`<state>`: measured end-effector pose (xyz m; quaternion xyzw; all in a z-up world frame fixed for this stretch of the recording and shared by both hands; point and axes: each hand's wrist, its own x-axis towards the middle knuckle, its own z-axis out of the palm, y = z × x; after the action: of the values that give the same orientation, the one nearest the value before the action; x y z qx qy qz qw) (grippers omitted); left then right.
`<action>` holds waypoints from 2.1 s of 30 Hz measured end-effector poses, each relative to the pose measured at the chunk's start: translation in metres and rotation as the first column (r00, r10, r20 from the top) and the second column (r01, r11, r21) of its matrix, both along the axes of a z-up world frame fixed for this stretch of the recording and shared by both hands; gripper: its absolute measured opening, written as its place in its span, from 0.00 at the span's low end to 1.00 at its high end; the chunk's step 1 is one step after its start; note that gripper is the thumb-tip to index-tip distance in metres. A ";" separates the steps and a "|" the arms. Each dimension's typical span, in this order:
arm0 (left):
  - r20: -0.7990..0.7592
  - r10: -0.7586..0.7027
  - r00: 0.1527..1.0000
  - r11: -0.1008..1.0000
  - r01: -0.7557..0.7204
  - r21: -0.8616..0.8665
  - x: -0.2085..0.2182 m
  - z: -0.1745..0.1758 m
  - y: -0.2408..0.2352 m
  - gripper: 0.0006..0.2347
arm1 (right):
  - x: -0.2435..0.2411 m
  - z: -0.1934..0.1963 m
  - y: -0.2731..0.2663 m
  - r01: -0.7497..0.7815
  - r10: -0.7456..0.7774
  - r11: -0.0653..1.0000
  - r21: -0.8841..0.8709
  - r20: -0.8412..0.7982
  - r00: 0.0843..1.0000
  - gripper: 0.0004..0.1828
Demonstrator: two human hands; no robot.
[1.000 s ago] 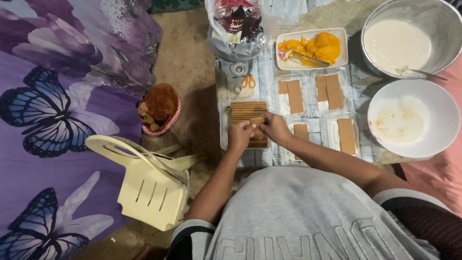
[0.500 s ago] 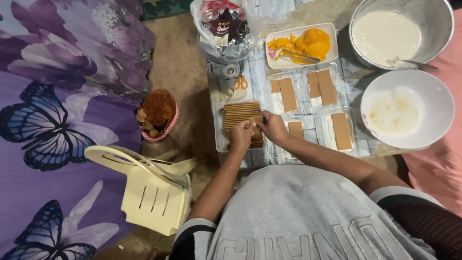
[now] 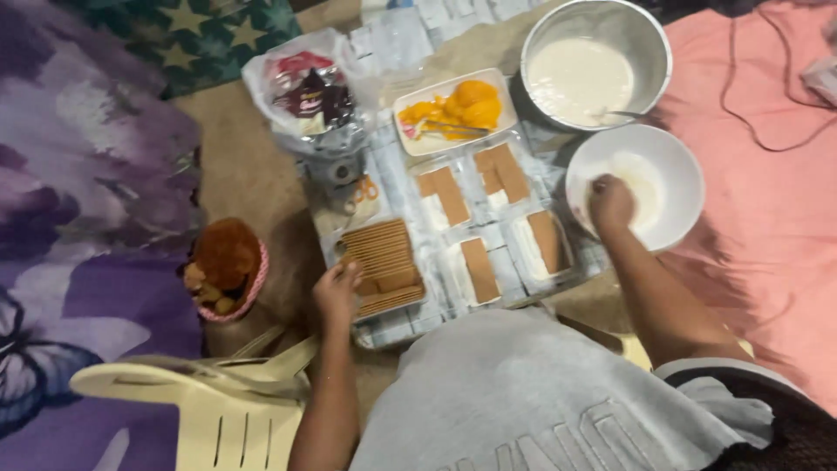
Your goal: Layering cream-dipped biscuits into plastic containers to create a dessert base.
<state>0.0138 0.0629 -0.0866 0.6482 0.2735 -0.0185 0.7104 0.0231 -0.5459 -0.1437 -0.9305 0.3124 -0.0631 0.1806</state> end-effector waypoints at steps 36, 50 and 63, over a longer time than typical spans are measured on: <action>-0.009 0.036 0.999 0.999 -0.036 0.011 -0.001 0.021 0.008 0.13 | -0.032 0.058 -0.056 -0.121 -0.021 0.953 -0.277 -0.459 0.888 0.24; -0.021 0.040 0.999 0.998 -0.039 0.052 -0.011 0.027 0.011 0.16 | 0.098 0.022 0.187 -0.236 0.206 0.618 0.749 0.135 0.969 0.07; 0.059 0.147 0.987 0.989 -0.148 0.018 -0.041 0.011 0.025 0.11 | 0.133 0.013 0.285 -0.399 0.487 0.848 0.350 -0.216 0.846 0.13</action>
<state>-0.0276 0.0877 -0.0754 0.6344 0.3003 0.0557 0.7101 0.1558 -0.2609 -0.1311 -0.9391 0.1159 0.1676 0.2766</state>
